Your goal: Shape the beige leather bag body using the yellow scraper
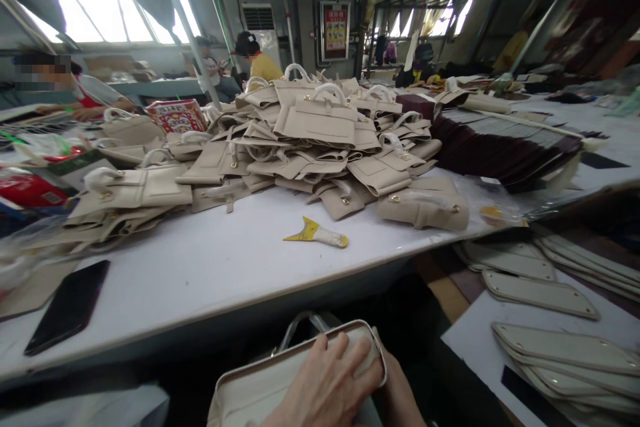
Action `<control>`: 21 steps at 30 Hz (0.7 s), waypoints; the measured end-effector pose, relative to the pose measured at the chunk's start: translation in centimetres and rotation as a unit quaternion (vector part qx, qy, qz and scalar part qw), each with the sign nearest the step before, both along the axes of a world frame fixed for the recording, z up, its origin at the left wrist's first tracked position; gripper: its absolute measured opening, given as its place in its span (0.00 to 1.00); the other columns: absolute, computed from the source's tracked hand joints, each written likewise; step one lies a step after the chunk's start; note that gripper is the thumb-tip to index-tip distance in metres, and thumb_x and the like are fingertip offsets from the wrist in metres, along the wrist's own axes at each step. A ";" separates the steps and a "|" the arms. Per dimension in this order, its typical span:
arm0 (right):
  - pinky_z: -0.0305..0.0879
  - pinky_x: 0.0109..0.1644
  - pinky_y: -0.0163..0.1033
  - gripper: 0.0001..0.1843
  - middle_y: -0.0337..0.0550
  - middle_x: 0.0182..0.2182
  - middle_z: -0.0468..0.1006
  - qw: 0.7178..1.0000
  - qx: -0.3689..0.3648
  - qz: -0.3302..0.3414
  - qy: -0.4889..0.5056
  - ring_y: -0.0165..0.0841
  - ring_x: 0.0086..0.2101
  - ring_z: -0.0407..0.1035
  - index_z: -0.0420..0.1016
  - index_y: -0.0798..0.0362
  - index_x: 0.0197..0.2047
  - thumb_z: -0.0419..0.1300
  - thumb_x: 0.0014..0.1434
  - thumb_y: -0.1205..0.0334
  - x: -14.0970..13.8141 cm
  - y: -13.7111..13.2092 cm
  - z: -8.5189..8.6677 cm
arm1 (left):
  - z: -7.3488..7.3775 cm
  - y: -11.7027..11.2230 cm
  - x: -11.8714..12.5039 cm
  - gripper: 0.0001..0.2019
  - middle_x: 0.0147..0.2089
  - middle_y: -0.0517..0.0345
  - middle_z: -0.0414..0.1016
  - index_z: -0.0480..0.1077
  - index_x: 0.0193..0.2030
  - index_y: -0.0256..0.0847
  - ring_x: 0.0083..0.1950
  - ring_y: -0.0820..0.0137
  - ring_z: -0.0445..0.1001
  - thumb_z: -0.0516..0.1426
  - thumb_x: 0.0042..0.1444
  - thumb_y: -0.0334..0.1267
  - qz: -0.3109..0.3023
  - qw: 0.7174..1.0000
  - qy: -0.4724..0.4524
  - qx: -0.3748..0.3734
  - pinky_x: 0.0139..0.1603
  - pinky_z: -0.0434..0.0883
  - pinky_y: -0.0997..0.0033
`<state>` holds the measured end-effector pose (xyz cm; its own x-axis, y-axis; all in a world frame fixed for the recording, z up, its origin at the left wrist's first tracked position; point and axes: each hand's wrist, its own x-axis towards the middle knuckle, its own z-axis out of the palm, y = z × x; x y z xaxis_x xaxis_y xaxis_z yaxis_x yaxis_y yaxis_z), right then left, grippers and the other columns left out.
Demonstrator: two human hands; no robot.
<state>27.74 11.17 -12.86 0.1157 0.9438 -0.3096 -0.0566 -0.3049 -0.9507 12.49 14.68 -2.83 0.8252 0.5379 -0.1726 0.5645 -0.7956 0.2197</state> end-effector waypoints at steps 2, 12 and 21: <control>0.74 0.51 0.47 0.37 0.49 0.43 0.84 0.999 -0.014 -0.014 -0.037 0.48 0.48 0.76 0.83 0.52 0.44 0.51 0.58 0.27 0.8 -0.8 0.7 | 0.5 0.2 0.0 0.25 0.55 0.51 0.72 0.65 0.57 0.44 0.51 0.54 0.73 0.58 0.60 0.57 0.006 0.999 -0.038 -0.020 0.47 0.74 0.52; 0.65 0.62 0.44 0.37 0.52 0.55 0.78 0.981 0.006 0.011 -0.193 0.48 0.59 0.67 0.75 0.54 0.60 0.54 0.61 0.34 1.1 -1.6 2.7 | -0.1 7.2 0.2 0.16 0.51 0.51 0.78 0.76 0.50 0.41 0.50 0.58 0.77 0.53 0.57 0.31 0.054 0.981 -0.148 -0.110 0.53 0.73 0.60; 0.68 0.42 0.33 0.36 0.52 0.43 0.84 0.954 0.025 0.042 -0.295 0.46 0.46 0.77 0.79 0.55 0.55 0.48 0.64 0.35 0.5 -0.3 4.3 | -3.4 10.2 0.5 0.15 0.40 0.59 0.84 0.83 0.42 0.46 0.40 0.66 0.80 0.56 0.53 0.36 0.077 0.947 -0.155 -0.270 0.42 0.73 0.74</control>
